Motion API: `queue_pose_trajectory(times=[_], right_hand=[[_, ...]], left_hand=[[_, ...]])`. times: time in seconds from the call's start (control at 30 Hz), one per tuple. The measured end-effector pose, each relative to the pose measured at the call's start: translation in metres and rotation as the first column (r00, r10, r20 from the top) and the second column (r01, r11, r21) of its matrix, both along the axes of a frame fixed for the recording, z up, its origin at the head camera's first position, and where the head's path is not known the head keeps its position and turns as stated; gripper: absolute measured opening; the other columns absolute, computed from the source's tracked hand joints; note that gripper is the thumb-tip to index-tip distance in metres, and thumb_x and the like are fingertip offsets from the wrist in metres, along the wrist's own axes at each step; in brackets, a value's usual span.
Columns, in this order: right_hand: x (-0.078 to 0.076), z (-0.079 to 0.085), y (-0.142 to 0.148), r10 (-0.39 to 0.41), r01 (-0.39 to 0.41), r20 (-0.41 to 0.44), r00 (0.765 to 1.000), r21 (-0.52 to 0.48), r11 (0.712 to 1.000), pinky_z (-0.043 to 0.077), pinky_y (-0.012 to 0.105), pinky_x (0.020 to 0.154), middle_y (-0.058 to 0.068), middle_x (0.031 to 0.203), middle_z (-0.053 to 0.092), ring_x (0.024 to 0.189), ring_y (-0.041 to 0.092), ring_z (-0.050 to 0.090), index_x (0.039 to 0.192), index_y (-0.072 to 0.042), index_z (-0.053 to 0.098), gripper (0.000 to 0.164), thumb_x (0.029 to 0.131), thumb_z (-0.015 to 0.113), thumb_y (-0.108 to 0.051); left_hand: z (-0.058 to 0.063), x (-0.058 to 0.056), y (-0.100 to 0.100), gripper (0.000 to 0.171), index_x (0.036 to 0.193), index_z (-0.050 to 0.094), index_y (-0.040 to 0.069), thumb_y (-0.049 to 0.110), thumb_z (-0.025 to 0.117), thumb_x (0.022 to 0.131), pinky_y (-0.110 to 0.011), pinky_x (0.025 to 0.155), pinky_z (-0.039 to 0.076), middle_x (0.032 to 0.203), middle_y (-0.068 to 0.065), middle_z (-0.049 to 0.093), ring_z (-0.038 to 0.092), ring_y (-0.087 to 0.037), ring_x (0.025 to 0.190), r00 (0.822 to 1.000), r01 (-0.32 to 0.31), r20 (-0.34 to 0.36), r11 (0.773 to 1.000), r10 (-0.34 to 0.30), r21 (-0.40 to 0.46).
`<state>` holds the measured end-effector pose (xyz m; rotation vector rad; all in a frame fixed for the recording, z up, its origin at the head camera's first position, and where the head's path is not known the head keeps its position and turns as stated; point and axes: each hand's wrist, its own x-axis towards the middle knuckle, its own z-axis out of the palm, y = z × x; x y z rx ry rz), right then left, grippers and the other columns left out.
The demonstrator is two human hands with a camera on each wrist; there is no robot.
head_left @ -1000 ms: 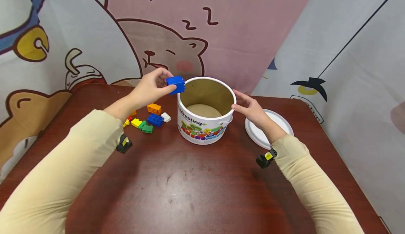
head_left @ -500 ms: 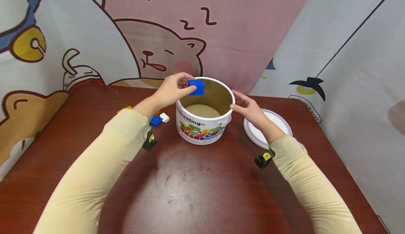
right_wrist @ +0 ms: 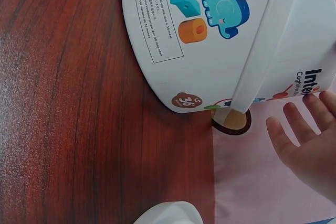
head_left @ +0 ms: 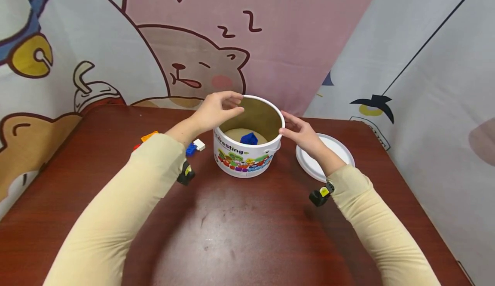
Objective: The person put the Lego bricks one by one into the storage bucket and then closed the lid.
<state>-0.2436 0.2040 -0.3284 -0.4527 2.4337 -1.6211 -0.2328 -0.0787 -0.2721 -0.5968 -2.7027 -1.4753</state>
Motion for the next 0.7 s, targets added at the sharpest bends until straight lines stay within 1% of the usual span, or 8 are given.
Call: queue_pose_trajectory(times=[0.1,0.17,0.3,0.4,0.5,0.6,0.7], right_hand=[[-0.001,-0.001,-0.001,-0.001,0.001,-0.001,1.000,0.002,1.000,0.041,0.032,0.101,0.021,0.142,0.042,0.129,0.034,0.043,0.146,-0.009,0.031,0.062,0.090,0.058,-0.010],[-0.001,-0.001,-0.001,-0.002,0.002,0.004,1.000,0.002,1.000,0.042,0.029,0.099,0.021,0.142,0.043,0.129,0.033,0.043,0.146,-0.009,0.032,0.062,0.090,0.058,-0.010],[0.001,-0.002,0.001,-0.009,0.009,0.016,1.000,0.002,1.000,0.043,0.019,0.092,0.020,0.142,0.042,0.129,0.033,0.043,0.146,-0.010,0.031,0.062,0.090,0.058,-0.009],[0.001,-0.002,0.001,-0.006,0.006,0.011,1.000,0.001,1.000,0.043,0.017,0.090,0.020,0.142,0.042,0.129,0.034,0.043,0.146,-0.010,0.031,0.062,0.091,0.058,-0.009],[0.000,-0.002,0.001,0.000,0.000,0.009,1.000,-0.004,1.000,0.043,0.017,0.091,0.020,0.142,0.042,0.129,0.033,0.043,0.146,-0.010,0.031,0.061,0.091,0.057,-0.010],[-0.001,-0.002,0.000,0.002,-0.002,0.013,1.000,-0.006,1.000,0.043,0.018,0.092,0.020,0.142,0.042,0.129,0.032,0.043,0.146,-0.011,0.031,0.061,0.091,0.057,-0.010],[-0.001,-0.003,-0.001,0.002,-0.002,0.013,1.000,-0.008,1.000,0.043,0.017,0.091,0.020,0.142,0.042,0.129,0.033,0.043,0.146,-0.010,0.031,0.061,0.091,0.057,-0.010]], left_hand=[[0.002,0.003,-0.016,0.039,0.124,0.057,0.008,0.024,0.063,0.089,-0.039,0.096,0.045,0.118,-0.012,0.063,0.059,-0.023,0.109,0.999,-0.031,-0.009,0.999,0.032,0.022],[0.001,0.005,-0.029,0.038,0.124,0.057,0.009,0.025,0.063,0.090,-0.040,0.095,0.046,0.118,-0.011,0.063,0.059,-0.023,0.109,0.998,-0.056,-0.009,0.998,0.056,0.030],[-0.007,0.011,-0.064,0.039,0.125,0.056,0.009,0.028,0.061,0.090,-0.042,0.097,0.045,0.120,-0.012,0.062,0.057,-0.025,0.110,0.994,-0.113,0.005,0.993,0.113,0.018],[-0.016,0.017,-0.093,0.042,0.125,0.056,0.009,0.033,0.059,0.091,-0.043,0.097,0.044,0.121,-0.013,0.061,0.056,-0.025,0.109,0.985,-0.171,0.010,0.985,0.171,-0.011],[-0.028,0.025,-0.121,0.044,0.125,0.055,0.008,0.036,0.058,0.092,-0.039,0.093,0.045,0.121,-0.015,0.061,0.056,-0.024,0.107,0.970,-0.240,0.024,0.970,0.241,-0.045],[-0.043,0.033,-0.147,0.047,0.125,0.054,0.007,0.039,0.057,0.092,-0.030,0.086,0.046,0.122,-0.017,0.060,0.056,-0.027,0.107,0.951,-0.303,0.037,0.948,0.307,-0.094],[-0.060,0.040,-0.170,0.050,0.125,0.054,0.005,0.040,0.057,0.091,-0.019,0.077,0.046,0.122,-0.021,0.059,0.056,-0.030,0.107,0.929,-0.356,0.051,0.924,0.366,-0.139]])
